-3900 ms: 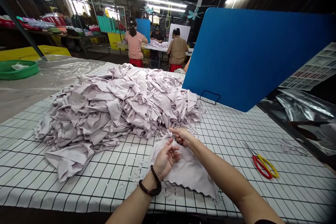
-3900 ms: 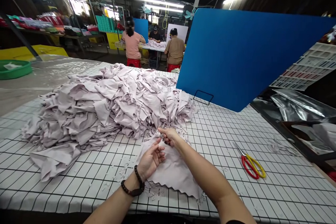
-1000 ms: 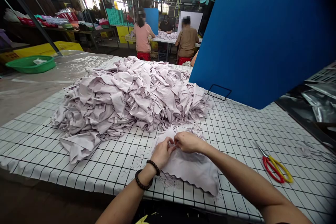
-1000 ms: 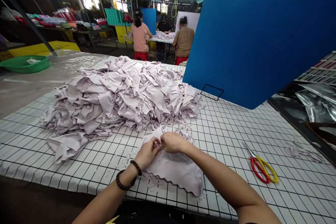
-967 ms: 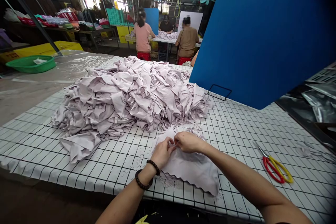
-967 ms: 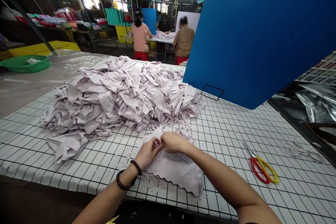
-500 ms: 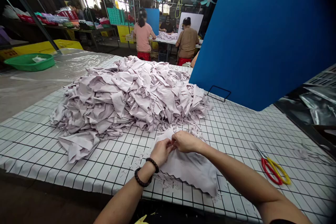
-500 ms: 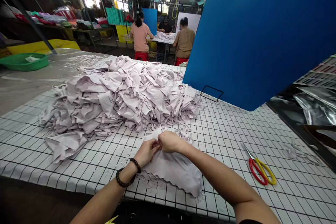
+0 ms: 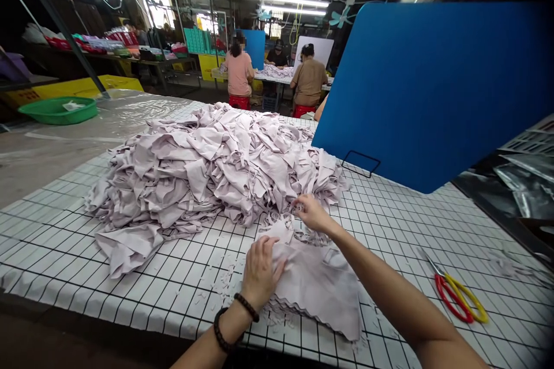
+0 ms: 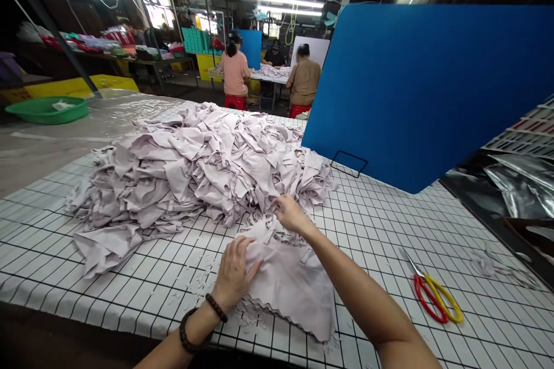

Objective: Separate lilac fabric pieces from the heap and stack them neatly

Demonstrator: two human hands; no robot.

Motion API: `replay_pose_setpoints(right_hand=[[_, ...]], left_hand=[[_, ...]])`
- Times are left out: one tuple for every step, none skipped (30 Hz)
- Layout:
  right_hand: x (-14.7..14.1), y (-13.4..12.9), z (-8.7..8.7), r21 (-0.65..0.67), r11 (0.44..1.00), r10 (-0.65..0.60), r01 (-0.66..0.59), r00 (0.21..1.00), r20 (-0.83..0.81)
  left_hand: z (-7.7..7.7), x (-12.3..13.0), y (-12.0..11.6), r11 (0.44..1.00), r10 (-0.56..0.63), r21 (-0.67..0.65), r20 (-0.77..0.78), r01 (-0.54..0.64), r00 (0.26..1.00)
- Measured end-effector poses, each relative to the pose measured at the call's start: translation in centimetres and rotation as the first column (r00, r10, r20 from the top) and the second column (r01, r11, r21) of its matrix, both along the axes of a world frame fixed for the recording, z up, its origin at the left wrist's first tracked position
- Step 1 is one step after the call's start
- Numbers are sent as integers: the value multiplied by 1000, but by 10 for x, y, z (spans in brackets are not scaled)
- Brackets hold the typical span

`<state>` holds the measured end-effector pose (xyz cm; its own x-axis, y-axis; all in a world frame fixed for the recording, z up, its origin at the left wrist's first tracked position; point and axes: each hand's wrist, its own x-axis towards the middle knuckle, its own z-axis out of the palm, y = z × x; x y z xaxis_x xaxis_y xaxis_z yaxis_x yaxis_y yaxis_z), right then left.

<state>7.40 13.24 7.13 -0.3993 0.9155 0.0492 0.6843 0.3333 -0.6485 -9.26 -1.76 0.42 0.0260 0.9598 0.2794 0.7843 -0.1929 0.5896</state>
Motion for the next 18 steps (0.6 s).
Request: replay_pose_setpoints(right_hand=[[-7, 8, 0, 44, 996, -82, 83, 996, -24], [-16, 16, -1, 55, 988, -142, 143, 989, -36], [-26, 24, -2, 48, 980, -190, 192, 981, -35], [-36, 30, -4, 37, 970, -238, 239, 971, -24], [-46, 36, -5, 34, 958, -285, 285, 959, -12], [-55, 41, -6, 38, 944, -327, 327, 945, -9], [-60, 44, -5, 47, 931, -361, 362, 932, -23], [-63, 46, -3, 54, 921, -382, 385, 922, -60], [-63, 46, 0, 59, 918, -384, 393, 916, -119], [-60, 45, 5, 68, 922, -363, 382, 911, -193], [-55, 43, 10, 81, 930, -325, 358, 905, -274], [-48, 39, 15, 99, 939, -278, 329, 896, -348], [-40, 36, 19, 115, 946, -235, 303, 885, -401], [-34, 32, 23, 123, 951, -209, 284, 881, -424], [-29, 30, 26, 120, 954, -203, 275, 887, -415], [-27, 28, 27, 111, 955, -218, 277, 901, -374], [-28, 29, 26, 105, 952, -244, 289, 918, -313], [-32, 30, 24, 111, 946, -270, 303, 932, -241]], left_hand=[[-3, -1, -4, 1000, -17, 15, -84, 18, 996], [-6, -2, -8, 999, -39, 10, -155, 41, 987], [-9, -3, -10, 998, -65, -8, -206, 65, 976], [-12, -5, -13, 996, -93, -35, -236, 87, 967], [-13, -7, -15, 992, -118, -65, -245, 105, 962], [-13, -9, -16, 988, -141, -98, -235, 121, 962], [-12, -12, -17, 982, -160, -129, -205, 135, 966], [-10, -15, -17, 977, -173, -153, -155, 150, 973], [-7, -18, -16, 972, -179, -168, -86, 163, 980], [-2, -20, -14, 970, -171, -174, 2, 169, 985], [4, -22, -10, 970, -151, -174, 111, 169, 982], [11, -23, -3, 970, -124, -173, 241, 168, 963], [18, -24, 6, 970, -87, -178, 386, 167, 918], [25, -22, 17, 967, -49, -188, 535, 175, 843], [32, -20, 30, 956, 1, -214, 683, 198, 731], [38, -16, 43, 943, 69, -249, 797, 221, 600], [44, -12, 56, 932, 151, -285, 866, 223, 477], [47, -7, 66, 921, 222, -322, 897, 219, 383]])
